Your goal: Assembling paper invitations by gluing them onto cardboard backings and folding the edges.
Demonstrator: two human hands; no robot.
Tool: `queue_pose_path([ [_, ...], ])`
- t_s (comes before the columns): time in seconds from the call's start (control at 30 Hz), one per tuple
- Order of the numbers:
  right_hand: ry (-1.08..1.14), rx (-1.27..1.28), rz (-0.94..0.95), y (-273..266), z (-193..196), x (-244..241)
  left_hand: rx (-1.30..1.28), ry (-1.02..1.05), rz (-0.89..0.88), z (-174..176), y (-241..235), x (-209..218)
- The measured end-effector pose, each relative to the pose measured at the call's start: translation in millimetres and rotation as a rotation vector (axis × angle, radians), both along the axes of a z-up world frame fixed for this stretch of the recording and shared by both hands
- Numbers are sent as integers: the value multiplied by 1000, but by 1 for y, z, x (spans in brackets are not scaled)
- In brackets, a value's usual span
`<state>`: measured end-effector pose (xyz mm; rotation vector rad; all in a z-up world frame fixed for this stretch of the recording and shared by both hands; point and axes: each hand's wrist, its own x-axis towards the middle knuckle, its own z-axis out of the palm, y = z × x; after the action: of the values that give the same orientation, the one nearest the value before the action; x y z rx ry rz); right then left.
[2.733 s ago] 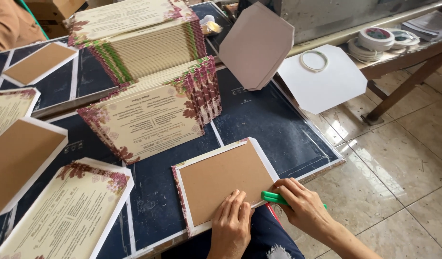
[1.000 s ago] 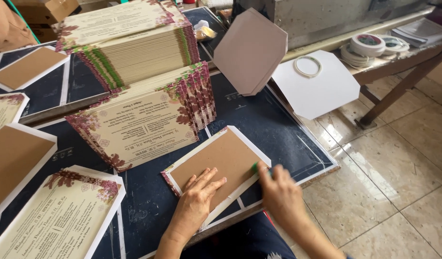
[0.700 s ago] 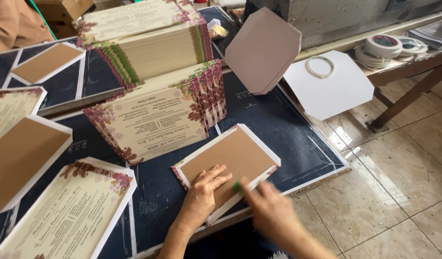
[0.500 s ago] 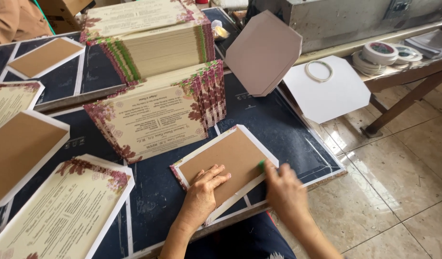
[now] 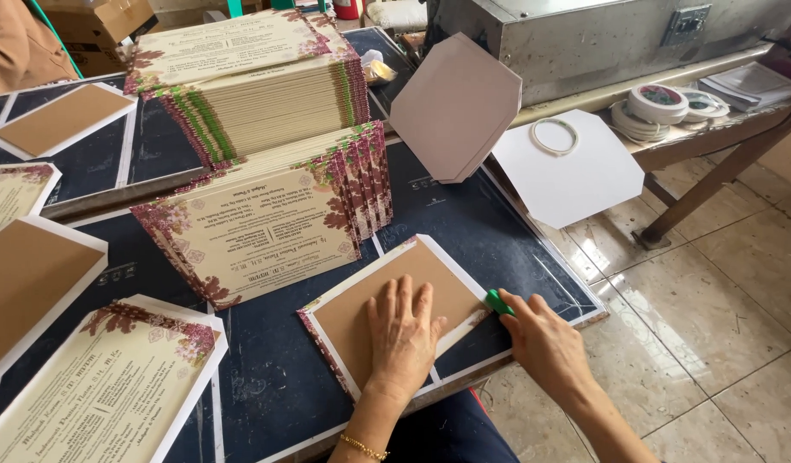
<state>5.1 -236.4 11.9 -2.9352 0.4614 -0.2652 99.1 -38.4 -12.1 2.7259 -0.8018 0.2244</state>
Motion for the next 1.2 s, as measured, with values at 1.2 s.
queue_pose_path([
  [1.2,-62,681,176,-1,-3,-73,-273,-260,-244,40,99,-37],
])
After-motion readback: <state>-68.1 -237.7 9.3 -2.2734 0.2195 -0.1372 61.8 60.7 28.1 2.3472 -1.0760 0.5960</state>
